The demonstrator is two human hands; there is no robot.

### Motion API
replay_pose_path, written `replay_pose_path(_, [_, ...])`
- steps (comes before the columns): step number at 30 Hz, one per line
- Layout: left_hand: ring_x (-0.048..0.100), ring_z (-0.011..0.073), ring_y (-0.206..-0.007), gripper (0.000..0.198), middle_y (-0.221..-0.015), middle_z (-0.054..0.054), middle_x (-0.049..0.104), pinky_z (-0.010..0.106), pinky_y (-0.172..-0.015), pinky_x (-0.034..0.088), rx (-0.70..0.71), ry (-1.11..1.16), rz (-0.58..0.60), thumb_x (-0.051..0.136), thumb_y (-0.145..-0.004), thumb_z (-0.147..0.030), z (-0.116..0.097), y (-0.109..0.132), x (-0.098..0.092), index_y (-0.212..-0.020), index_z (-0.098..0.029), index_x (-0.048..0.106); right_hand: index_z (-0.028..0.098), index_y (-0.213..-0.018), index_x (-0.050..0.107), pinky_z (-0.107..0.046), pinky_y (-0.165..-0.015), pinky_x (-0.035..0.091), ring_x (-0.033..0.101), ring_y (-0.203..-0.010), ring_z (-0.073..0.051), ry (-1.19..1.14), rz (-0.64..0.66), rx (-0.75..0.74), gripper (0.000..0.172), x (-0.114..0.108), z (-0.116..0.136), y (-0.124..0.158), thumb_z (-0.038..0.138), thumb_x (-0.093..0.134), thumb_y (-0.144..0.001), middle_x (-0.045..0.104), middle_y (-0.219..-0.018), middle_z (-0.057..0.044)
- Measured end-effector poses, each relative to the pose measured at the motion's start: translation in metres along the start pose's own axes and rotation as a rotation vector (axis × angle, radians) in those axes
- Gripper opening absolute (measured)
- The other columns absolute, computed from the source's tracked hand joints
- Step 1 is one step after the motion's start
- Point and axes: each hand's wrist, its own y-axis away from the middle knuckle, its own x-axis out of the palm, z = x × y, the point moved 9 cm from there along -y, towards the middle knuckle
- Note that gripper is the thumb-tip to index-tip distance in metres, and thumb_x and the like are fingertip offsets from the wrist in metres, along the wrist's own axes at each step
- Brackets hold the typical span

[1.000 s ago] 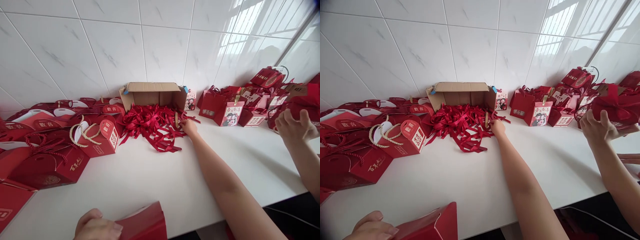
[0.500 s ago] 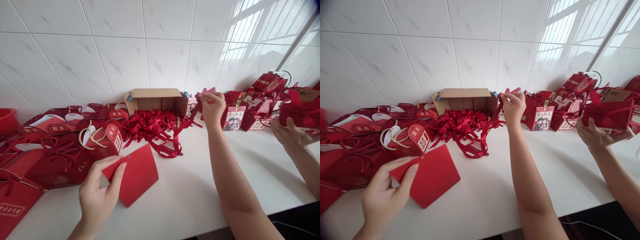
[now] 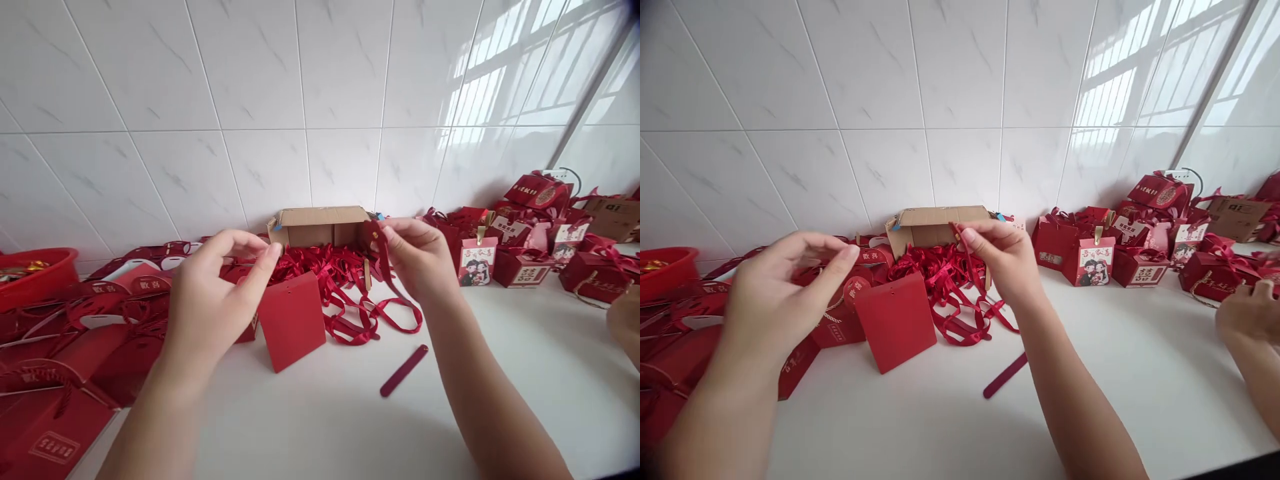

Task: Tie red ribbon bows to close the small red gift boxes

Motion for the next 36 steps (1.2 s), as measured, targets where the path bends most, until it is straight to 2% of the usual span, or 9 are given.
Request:
replay_pose_path(4, [0.06,0.0137,-0.065,0.026,-0.068,-0.003,0.065,0.023,-0.059,0.045,-0.002,0.189,0.244,0.059,-0.089,-0.041,-0.031,0.014,0.009,-0.073,-0.021,0.063,0.024,-0.084,0.076,-0.026,-0.062,0.059,0.068,-0.071,-0.013,-0.037,0.128,0.056,0.006,0.037,0.004,0.022,0.024,0.076,-0.078,0.074,-0.078,0.001])
replay_pose_path(8, [0.06,0.0129,-0.065,0.028,-0.072,-0.004,0.066,0.022,-0.055,0.044,-0.021,0.261,0.564,0.052,-0.093,-0.044,-0.022,0.032,0.038,-0.08,-0.022,0.062,0.026,-0.09,0.076,-0.027,-0.068,0.061,0.07,-0.078,-0.015,0.006,0.187,0.035,0.015,0.057,0.011,0.039,0.017,0.075,-0.079,0.075,-0.087,0.0])
replay_pose_path(10, [0.061,0.0137,-0.067,0.029,-0.075,-0.003,0.066,0.022,-0.054,0.044,-0.044,0.29,0.64,0.046,-0.096,-0.044,-0.015,0.037,0.046,-0.087,-0.023,0.062,0.028,-0.094,0.075,-0.028,-0.072,0.061,0.071,-0.082,-0.015,0.06,0.203,-0.036,0.021,0.061,0.017,0.044,0.013,0.073,-0.08,0.076,-0.09,0.0])
replay_pose_path(12, [0.064,0.0153,-0.078,0.026,-0.086,-0.002,0.068,0.023,-0.062,0.048,-0.036,0.333,0.61,0.041,-0.099,-0.041,-0.012,0.035,0.046,-0.098,-0.025,0.062,0.03,-0.097,0.075,-0.028,-0.074,0.06,0.071,-0.083,-0.015,0.101,0.219,-0.117,0.026,0.065,0.023,0.048,0.01,0.072,-0.081,0.076,-0.089,0.001])
replay_pose_path(15, [0.061,0.017,-0.107,0.026,-0.115,0.0,0.065,0.025,-0.087,0.05,0.064,0.397,0.497,0.046,-0.098,-0.029,-0.021,0.031,0.037,-0.122,-0.03,0.055,0.03,-0.097,0.075,-0.03,-0.072,0.06,0.069,-0.081,-0.016,0.118,0.24,-0.179,0.028,0.068,0.029,0.051,0.008,0.072,-0.08,0.075,-0.086,0.0])
replay_pose_path(17, [0.06,0.0161,-0.11,0.031,-0.12,0.0,0.064,0.024,-0.092,0.049,0.145,0.432,0.473,0.052,-0.095,-0.022,-0.031,0.031,0.034,-0.125,-0.031,0.055,0.03,-0.095,0.075,-0.029,-0.069,0.059,0.068,-0.078,-0.016,0.118,0.259,-0.184,0.026,0.069,0.031,0.052,0.009,0.072,-0.08,0.074,-0.083,0.0])
replay_pose_path(22, [0.066,0.0116,-0.078,0.007,-0.083,-0.003,0.068,0.02,-0.071,0.054,0.149,0.544,0.482,0.059,-0.091,-0.019,-0.038,0.029,0.03,-0.09,-0.024,0.064,0.029,-0.092,0.075,-0.027,-0.061,0.057,0.066,-0.072,-0.016,0.135,0.284,-0.163,0.021,0.069,0.034,0.055,0.012,0.072,-0.081,0.072,-0.08,-0.002])
replay_pose_path(28, [0.065,0.0137,-0.083,0.006,-0.087,0.0,0.066,0.025,-0.075,0.056,0.031,0.82,0.72,0.063,-0.087,-0.015,-0.039,0.037,0.042,-0.09,-0.02,0.063,0.027,-0.09,0.072,-0.028,-0.056,0.054,0.062,-0.068,-0.016,0.125,0.353,-0.168,0.01,0.074,0.037,0.06,0.02,0.066,-0.087,0.067,-0.078,-0.003])
replay_pose_path(36, [0.063,0.0107,-0.075,0.007,-0.08,-0.001,0.064,0.02,-0.067,0.053,-0.104,0.994,0.837,0.068,-0.083,-0.014,-0.038,0.043,0.055,-0.081,-0.019,0.063,0.027,-0.091,0.066,-0.033,-0.065,0.051,0.058,-0.08,-0.021,0.25,0.39,-0.255,0.009,0.076,0.048,0.069,0.019,0.063,-0.088,0.061,-0.083,-0.005])
